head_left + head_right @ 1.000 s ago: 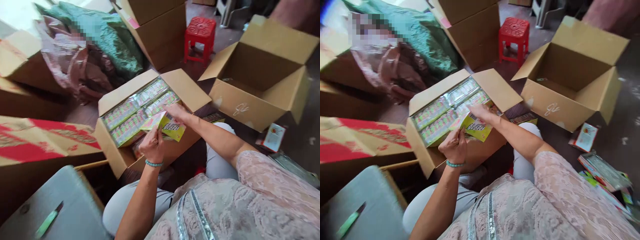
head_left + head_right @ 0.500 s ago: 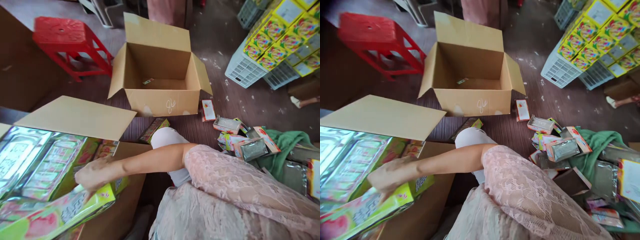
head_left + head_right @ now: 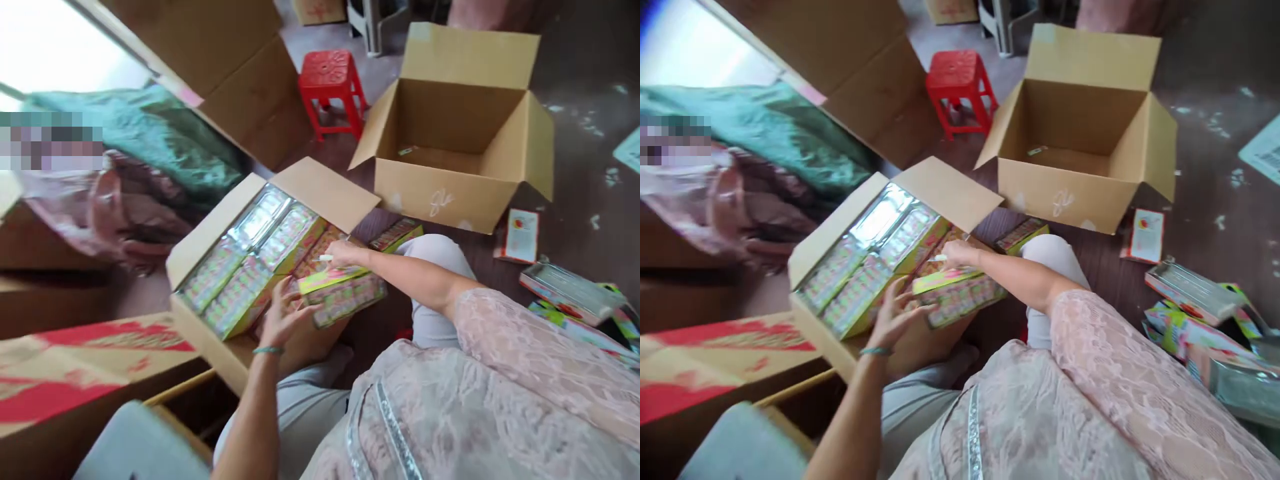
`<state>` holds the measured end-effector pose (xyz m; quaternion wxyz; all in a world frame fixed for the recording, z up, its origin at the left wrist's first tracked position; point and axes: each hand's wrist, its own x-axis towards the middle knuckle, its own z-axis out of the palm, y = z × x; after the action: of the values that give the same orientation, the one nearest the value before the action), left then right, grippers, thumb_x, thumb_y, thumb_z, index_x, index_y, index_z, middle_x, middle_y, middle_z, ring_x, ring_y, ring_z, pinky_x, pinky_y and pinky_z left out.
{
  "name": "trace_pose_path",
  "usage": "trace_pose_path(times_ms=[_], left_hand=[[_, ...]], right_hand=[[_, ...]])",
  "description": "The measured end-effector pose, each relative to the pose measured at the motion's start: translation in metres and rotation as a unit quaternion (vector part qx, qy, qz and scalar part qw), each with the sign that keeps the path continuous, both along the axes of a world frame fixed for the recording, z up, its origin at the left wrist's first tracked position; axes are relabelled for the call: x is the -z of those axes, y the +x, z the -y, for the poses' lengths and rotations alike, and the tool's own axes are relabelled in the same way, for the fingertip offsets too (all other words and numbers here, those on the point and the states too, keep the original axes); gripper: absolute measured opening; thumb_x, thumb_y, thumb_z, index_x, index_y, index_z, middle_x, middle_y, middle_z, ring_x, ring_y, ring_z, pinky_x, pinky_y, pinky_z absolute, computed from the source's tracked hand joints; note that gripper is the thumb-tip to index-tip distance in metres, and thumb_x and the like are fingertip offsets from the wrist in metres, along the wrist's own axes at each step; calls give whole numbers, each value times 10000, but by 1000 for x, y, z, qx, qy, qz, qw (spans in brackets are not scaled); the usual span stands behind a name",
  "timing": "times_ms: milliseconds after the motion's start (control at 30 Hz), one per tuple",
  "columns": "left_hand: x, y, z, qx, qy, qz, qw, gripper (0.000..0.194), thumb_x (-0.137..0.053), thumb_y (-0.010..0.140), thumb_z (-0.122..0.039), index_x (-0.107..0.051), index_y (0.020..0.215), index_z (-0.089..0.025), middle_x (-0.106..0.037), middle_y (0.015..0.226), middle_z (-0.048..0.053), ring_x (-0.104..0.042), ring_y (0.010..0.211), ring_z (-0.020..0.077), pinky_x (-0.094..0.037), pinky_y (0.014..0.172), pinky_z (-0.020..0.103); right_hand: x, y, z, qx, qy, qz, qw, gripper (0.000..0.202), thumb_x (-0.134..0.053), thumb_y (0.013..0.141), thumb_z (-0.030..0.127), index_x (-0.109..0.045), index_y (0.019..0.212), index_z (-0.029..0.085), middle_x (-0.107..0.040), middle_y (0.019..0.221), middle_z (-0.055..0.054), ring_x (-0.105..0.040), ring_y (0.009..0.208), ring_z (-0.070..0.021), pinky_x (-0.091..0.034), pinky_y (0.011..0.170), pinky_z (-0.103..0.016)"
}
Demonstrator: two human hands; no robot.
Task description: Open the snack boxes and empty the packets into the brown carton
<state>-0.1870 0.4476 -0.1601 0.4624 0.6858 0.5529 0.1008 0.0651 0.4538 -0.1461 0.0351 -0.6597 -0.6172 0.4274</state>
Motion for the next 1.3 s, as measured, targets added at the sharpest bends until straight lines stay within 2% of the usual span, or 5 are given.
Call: trace_pose_path(times_ms=[167,367,567,767,1300], left_hand=[[42,41,44,133,52,-179,974,1097,-816,626,-400,-380,1603,-159,-737,994,70,-659,1160,396,-309,1174,626],[31,38,74,183,109,-166,963,937,-813,602,-359,-575,1490,-178,-648,1192,155,-568,1154,387,-436,1032,499],[10,-1,69,41,133,-66,988,610,-764,604,-333,-624,1183,-197,-625,1113,103,-567,1100,339,-491,1010,493],[37,-19,69,-51,166,-6,985,529,-724,632,-384,-581,1109,-205,-626,1063,109,-576,1057,335,-486,977,504],[81,-60,2,-145,126,4,981,604,-701,591,-462,-601,1134,-216,-645,1089,103,-603,1098,355,-523,1002,528]], right_hand=[[4,-24,2,75,-17,19,997,316,-691,1009,404,-795,1184,162,-802,1183,-148,-758,1056,-245,-487,751,-249],[-1,3,-15,149,100,50,983,367,-564,1074,459,-786,1176,186,-806,1132,-122,-739,995,-215,-451,748,-258],[45,13,-21,286,171,114,936,399,-430,1096,241,-705,1370,146,-708,1389,-187,-647,1268,-269,-439,1000,-322],[89,4,-31,366,147,94,914,472,-350,1111,231,-650,1450,97,-642,1501,-215,-581,1401,-276,-372,1107,-326],[88,-45,-125,388,69,154,906,580,-191,1149,311,-731,1240,119,-790,1115,-204,-743,969,-229,-456,717,-262]])
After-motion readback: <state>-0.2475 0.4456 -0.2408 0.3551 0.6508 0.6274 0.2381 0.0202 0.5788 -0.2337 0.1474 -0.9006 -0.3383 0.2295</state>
